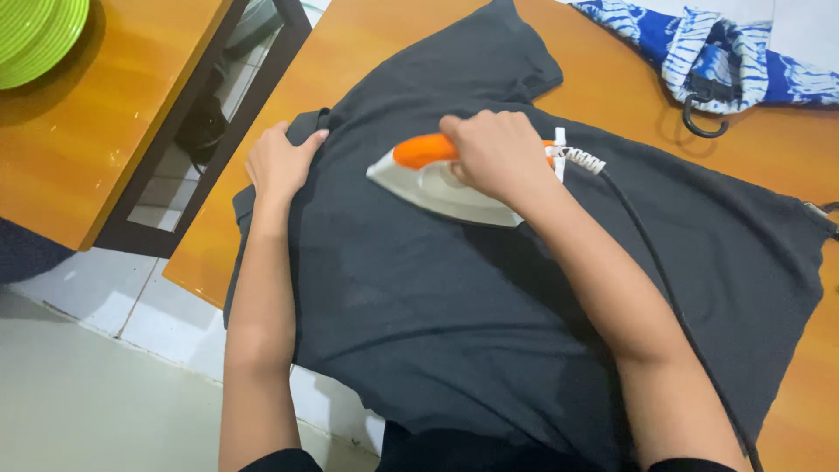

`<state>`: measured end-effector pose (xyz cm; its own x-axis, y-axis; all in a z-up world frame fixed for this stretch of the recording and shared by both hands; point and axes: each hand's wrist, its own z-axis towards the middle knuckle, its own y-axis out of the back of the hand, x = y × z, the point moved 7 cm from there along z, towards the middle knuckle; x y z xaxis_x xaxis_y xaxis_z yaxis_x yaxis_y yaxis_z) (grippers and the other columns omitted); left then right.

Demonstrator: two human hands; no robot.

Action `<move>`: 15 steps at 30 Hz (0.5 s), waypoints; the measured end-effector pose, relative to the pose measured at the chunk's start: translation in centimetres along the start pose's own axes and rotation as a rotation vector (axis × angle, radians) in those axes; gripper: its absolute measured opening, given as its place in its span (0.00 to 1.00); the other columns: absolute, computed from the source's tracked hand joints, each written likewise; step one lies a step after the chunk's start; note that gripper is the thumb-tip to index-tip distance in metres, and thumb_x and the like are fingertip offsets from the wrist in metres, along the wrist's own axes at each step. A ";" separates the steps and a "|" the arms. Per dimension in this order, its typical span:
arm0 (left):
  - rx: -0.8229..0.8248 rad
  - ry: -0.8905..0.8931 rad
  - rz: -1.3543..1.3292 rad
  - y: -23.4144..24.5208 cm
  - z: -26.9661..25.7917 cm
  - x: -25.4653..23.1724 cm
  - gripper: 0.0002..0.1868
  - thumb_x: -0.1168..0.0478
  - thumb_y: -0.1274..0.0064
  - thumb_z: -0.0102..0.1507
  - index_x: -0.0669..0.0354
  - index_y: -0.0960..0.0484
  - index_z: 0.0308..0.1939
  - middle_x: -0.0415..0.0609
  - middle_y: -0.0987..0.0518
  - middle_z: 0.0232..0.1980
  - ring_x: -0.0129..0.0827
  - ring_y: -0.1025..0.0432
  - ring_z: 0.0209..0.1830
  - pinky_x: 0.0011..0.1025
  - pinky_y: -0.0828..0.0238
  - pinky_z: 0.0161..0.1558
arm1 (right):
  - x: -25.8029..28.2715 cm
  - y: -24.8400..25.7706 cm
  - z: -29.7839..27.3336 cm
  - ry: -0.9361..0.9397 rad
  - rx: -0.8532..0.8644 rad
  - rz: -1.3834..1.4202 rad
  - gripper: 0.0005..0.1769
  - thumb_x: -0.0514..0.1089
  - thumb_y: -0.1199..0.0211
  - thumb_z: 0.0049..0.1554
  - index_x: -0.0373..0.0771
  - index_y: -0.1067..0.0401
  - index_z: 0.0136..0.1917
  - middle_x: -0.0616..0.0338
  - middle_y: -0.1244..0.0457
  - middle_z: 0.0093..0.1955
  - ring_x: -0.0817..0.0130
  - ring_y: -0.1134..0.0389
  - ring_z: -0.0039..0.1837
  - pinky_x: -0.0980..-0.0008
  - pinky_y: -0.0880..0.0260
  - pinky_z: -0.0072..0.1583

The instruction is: Ironing a black t-shirt on a table and then placing it on a hanger

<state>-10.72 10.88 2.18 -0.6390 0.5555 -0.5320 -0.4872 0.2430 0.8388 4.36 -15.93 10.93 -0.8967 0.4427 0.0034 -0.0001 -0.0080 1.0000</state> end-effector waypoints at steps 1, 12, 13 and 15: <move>0.000 0.001 0.001 -0.3 0.5 0.8 0.26 0.41 0.35 0.63 0.64 0.16 0.46 0.62 0.18 0.41 0.61 0.23 0.49 0.54 0.29 0.47 | -0.1 -1.0 0.7 0.001 0.000 0.001 0.23 0.48 0.30 0.53 0.43 0.25 0.61 0.41 0.29 0.40 0.40 0.24 0.47 0.46 0.25 0.52; 0.048 -0.080 -0.259 -1.0 2.0 0.6 0.13 0.51 0.46 0.65 0.43 0.16 0.52 0.37 0.14 0.49 0.33 0.22 0.50 0.34 0.34 0.47 | 2.1 -1.4 3.9 -0.028 -0.221 0.036 0.08 0.39 0.44 0.47 0.42 0.34 0.43 0.49 0.34 0.33 0.39 0.32 0.36 0.46 0.37 0.35; 0.048 -0.077 -0.259 -1.8 2.4 1.3 0.13 0.51 0.46 0.65 0.43 0.16 0.52 0.37 0.14 0.49 0.33 0.22 0.50 0.34 0.34 0.47 | 3.2 -1.4 4.1 -0.026 -0.219 0.036 0.08 0.39 0.44 0.47 0.42 0.34 0.43 0.49 0.34 0.33 0.39 0.32 0.36 0.46 0.37 0.35; 0.070 -0.286 -0.284 -3.1 3.0 1.2 0.29 0.54 0.45 0.65 0.45 0.28 0.71 0.48 0.22 0.68 0.46 0.27 0.59 0.41 0.35 0.57 | 5.8 -1.5 4.7 0.046 -0.152 0.035 0.10 0.42 0.41 0.49 0.43 0.29 0.47 0.45 0.31 0.37 0.37 0.28 0.39 0.43 0.32 0.37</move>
<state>-8.17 13.15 -0.71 -0.2886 0.6551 -0.6982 -0.5726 0.4664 0.6743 1.20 -9.13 9.53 -0.9166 0.3984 0.0346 -0.0321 -0.1596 0.9867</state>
